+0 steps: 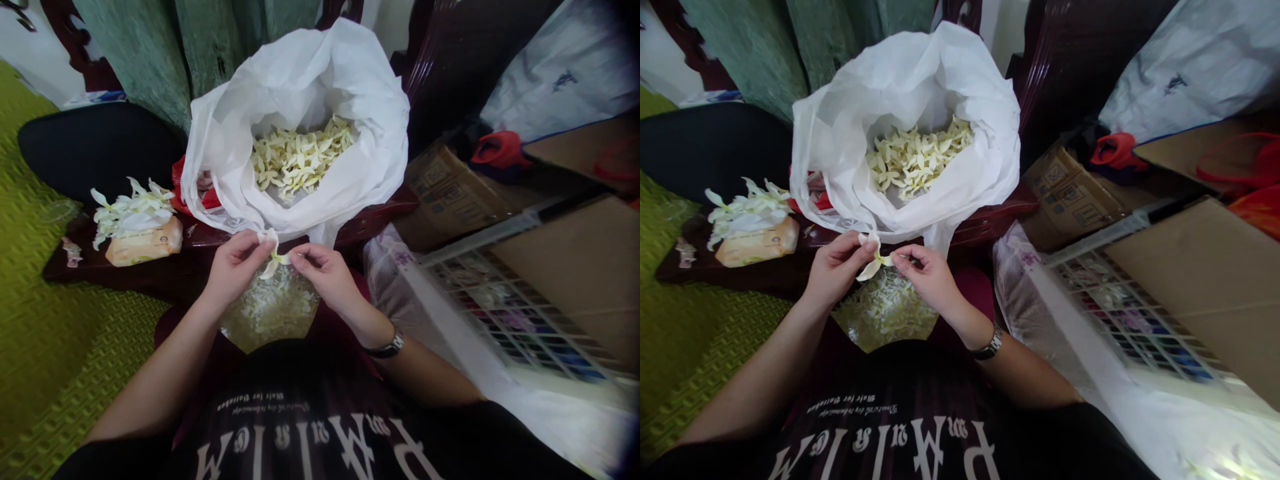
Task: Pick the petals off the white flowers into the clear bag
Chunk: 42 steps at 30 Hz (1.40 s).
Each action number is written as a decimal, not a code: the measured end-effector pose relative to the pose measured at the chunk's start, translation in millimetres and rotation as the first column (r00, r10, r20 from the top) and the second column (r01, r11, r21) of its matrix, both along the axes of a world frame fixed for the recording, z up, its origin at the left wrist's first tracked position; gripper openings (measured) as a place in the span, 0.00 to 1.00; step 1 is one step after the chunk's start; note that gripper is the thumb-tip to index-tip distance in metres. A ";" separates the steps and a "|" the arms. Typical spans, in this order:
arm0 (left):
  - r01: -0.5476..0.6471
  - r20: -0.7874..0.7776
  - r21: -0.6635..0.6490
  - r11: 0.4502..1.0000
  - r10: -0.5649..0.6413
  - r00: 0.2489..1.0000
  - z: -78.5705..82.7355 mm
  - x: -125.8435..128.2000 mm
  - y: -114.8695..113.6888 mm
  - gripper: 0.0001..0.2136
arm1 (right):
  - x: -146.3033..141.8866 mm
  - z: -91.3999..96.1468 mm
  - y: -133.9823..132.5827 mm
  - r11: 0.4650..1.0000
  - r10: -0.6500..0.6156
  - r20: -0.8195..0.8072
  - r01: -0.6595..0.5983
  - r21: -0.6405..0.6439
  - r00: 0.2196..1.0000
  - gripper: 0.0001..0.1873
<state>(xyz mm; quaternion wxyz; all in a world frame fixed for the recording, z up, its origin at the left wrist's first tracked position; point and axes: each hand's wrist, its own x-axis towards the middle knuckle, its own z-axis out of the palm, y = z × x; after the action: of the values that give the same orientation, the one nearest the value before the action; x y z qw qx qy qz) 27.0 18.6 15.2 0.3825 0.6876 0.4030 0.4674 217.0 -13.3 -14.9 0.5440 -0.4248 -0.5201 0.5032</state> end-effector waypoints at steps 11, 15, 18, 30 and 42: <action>0.098 0.075 -0.124 0.987 -0.090 0.993 6.0 9.6 -4.8 0.14 | -7.8 11.1 -3.2 0.982 -0.066 0.054 0.055 0.181 0.996 0.10; 0.110 0.074 -0.128 0.986 -0.101 0.992 5.3 8.5 -5.0 0.11 | -11.0 6.0 -1.7 0.983 -0.103 -0.065 0.112 0.143 0.993 0.09; 0.109 0.153 -0.176 0.978 -0.082 0.985 -0.4 6.0 -2.9 0.10 | -10.6 5.5 -1.1 0.976 -0.178 -0.137 0.193 0.102 0.974 0.11; -0.024 0.273 -0.322 0.946 0.118 0.955 -7.0 -12.7 14.7 0.13 | 21.6 6.8 4.9 0.955 -0.287 -0.092 0.292 0.051 0.954 0.13; -0.033 -0.344 0.105 0.994 0.068 0.937 59.1 8.8 93.9 0.15 | 21.7 -2.3 2.9 0.989 -0.117 0.127 0.104 0.106 0.985 0.19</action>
<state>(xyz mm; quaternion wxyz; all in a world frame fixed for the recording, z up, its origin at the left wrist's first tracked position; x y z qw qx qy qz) 35.7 112.5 74.3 0.2596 0.7663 0.4584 0.3678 238.7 -10.4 -17.1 0.5557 -0.4580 -0.5549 0.4165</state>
